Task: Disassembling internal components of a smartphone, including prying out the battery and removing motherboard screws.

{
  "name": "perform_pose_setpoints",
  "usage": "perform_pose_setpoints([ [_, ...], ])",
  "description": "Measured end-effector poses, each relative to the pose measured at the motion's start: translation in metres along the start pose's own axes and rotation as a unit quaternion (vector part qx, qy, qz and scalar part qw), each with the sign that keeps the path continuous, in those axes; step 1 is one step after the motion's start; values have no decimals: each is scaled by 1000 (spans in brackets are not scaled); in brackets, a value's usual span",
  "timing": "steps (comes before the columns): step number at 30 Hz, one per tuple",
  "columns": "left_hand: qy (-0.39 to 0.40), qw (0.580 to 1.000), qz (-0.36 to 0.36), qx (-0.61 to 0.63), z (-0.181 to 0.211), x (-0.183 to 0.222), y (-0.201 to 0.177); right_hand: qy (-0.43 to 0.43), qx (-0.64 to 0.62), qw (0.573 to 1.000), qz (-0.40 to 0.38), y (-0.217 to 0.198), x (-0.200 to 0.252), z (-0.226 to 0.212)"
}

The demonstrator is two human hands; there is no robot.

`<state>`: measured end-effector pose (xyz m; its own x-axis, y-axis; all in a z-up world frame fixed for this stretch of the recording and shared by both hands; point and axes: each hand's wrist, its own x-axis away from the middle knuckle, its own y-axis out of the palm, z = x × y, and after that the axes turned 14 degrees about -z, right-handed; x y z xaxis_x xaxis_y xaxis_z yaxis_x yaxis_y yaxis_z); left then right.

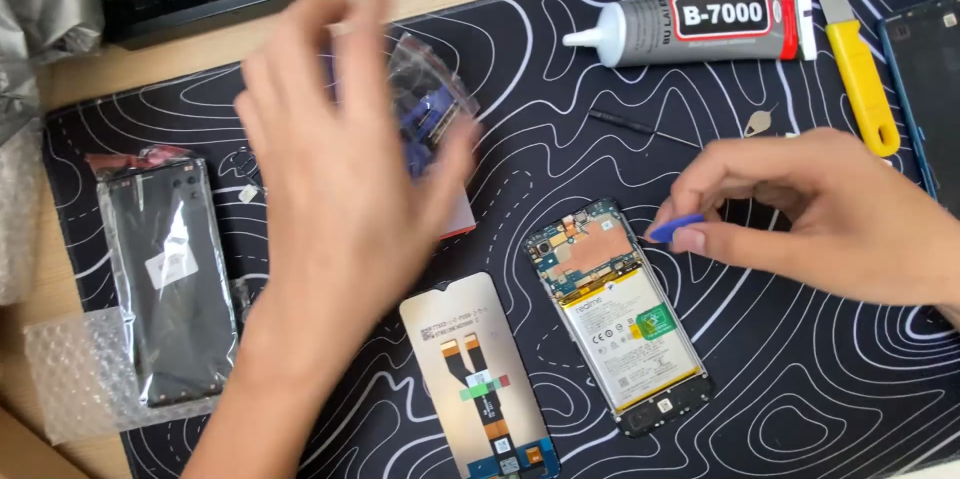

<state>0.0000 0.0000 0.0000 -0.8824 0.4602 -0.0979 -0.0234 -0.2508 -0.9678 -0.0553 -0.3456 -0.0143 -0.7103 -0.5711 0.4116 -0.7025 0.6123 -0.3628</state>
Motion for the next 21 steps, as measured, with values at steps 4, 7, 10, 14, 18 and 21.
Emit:
perform_pose_setpoints([
  [4, 257, 940, -107, 198, 40, 13, 5, -11, 118, 992, 48, 4, 14, 1],
  [7, 291, 901, -293, 134, 54, 30, 30, -11, 150, 988, 43, 5, 17, 3],
  [10, 283, 912, -274, 114, 61, 31, 32, -50, 118, 992, 20, 9, 20, 7],
  [14, 214, 962, -171, -9, 76, 46, 32, 7, 129, 991, 35, 10, 31, 29],
  [18, 140, 982, -118, -54, 84, 68, 44, 11, 205, 978, 40, 16, 30, 25],
  [21, 159, 978, -134, 19, 77, 65, 48, -92, 212, 972, 47, 16, 23, 12],
])
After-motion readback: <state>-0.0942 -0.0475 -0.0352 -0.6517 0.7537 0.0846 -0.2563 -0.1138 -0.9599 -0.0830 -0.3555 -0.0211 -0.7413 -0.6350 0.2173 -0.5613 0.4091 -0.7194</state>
